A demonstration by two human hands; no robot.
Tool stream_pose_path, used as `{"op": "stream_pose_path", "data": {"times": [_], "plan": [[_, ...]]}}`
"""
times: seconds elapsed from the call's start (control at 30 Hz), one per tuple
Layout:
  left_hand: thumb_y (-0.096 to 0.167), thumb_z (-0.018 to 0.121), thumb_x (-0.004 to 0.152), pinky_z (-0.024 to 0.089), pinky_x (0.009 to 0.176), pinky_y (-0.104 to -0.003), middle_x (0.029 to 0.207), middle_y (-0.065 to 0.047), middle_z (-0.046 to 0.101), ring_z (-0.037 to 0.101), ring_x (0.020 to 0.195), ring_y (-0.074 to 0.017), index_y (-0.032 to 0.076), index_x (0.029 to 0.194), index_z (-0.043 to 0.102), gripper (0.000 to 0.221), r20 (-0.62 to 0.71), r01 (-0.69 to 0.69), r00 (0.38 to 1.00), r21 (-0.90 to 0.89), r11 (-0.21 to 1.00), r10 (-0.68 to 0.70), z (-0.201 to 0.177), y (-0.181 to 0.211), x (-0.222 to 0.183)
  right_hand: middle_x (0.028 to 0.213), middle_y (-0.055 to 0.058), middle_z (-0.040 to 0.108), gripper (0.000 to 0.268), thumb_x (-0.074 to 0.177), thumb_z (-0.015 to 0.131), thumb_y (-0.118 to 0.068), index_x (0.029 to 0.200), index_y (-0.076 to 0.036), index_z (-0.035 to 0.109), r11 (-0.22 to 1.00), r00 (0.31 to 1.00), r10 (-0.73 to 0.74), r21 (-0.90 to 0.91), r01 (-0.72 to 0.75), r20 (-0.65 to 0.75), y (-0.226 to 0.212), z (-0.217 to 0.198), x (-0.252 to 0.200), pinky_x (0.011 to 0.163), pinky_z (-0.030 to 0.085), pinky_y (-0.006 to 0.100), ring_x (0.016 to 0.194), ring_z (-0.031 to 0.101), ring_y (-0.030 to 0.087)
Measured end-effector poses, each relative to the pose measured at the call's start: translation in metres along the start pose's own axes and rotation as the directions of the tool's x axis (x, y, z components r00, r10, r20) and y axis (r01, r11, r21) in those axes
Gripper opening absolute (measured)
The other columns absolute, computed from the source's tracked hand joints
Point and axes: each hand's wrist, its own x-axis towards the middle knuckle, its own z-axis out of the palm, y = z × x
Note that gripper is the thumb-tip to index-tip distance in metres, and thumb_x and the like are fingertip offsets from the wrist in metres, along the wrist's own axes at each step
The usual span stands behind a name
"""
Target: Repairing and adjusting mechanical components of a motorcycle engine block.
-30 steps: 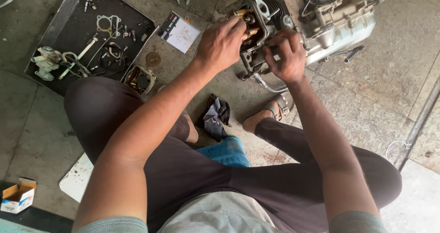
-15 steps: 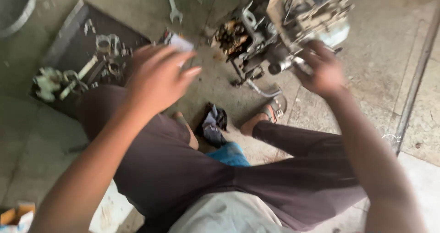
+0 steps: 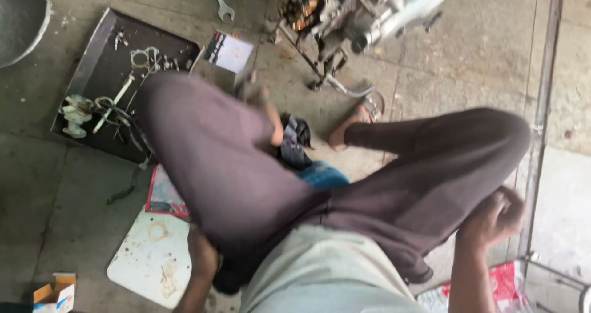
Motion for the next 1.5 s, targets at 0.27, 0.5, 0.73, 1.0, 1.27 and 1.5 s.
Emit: {"op": "stream_pose_path", "data": {"times": [0.27,0.5,0.73,1.0,1.27,1.5], "plan": [[0.017,0.065,0.087,0.056,0.071,-0.047,0.09,-0.018,0.072,0.07,0.084,-0.0399,0.003,0.106,0.069,0.024,0.548,-0.55,0.832,0.79,0.272,0.089,-0.027,0.045,-0.013,0.103,0.008,0.064,0.02,0.1,0.05,-0.003,0.114,0.006,0.06,0.946,0.99,-0.102,0.298,0.127,-0.099,-0.089,-0.004,0.024,0.075,0.052,0.028,0.079,0.055,0.012],[0.031,0.069,0.081,0.057,0.083,-0.041,0.103,-0.014,0.072,0.068,0.094,-0.0282,-0.002,0.115,0.069,0.047,0.555,-0.122,0.818,0.427,0.896,-0.153,-0.056,-0.08,0.006,0.111,0.011,0.07,0.025,0.09,0.065,-0.006,0.115,-0.002,0.069,0.925,0.557,-0.372,0.344,0.16,0.742,-0.232,0.089,0.021,0.084,0.059,0.032,0.098,0.072,0.021],[0.041,0.043,0.101,0.044,0.109,-0.033,0.139,-0.005,0.063,0.057,0.129,-0.0194,0.01,0.14,0.055,0.051,0.182,0.135,0.978,-0.207,0.969,-0.098,0.011,-0.12,0.019,0.111,0.007,0.075,0.034,0.098,0.065,-0.034,0.124,-0.013,0.064,0.924,0.104,-0.281,0.24,0.298,0.954,-0.264,0.247,-0.025,0.078,0.057,0.044,0.092,0.074,0.03],[0.029,0.047,0.107,0.022,0.119,-0.041,0.16,-0.016,0.038,0.033,0.147,-0.0288,-0.001,0.157,0.036,0.059,0.472,-0.431,0.87,0.592,0.681,0.141,-0.035,-0.202,0.118,0.113,0.011,0.069,0.029,0.1,0.061,-0.042,0.108,-0.015,0.064,0.857,0.16,-0.309,0.201,0.474,0.938,-0.246,0.318,-0.075,0.08,0.054,0.052,0.1,0.068,0.038],[0.028,0.049,0.103,0.025,0.114,-0.042,0.151,-0.017,0.041,0.036,0.138,-0.0297,-0.001,0.148,0.041,0.054,0.708,-0.668,0.69,0.541,0.51,0.153,0.076,-0.144,0.144,0.104,0.019,0.072,0.023,0.103,0.062,-0.03,0.111,-0.01,0.07,0.895,0.453,-0.444,0.367,0.252,0.773,-0.219,0.334,-0.043,0.08,0.055,0.049,0.093,0.069,0.04],[0.03,0.051,0.098,0.033,0.105,-0.041,0.136,-0.015,0.047,0.044,0.125,-0.0291,0.001,0.135,0.049,0.048,0.811,-0.781,0.555,0.432,0.451,0.186,0.143,-0.037,0.105,0.09,0.019,0.07,0.025,0.106,0.066,-0.026,0.102,-0.001,0.069,0.92,0.501,-0.389,0.353,0.17,0.773,-0.193,0.32,-0.005,0.071,0.055,0.038,0.078,0.071,0.03]]}}
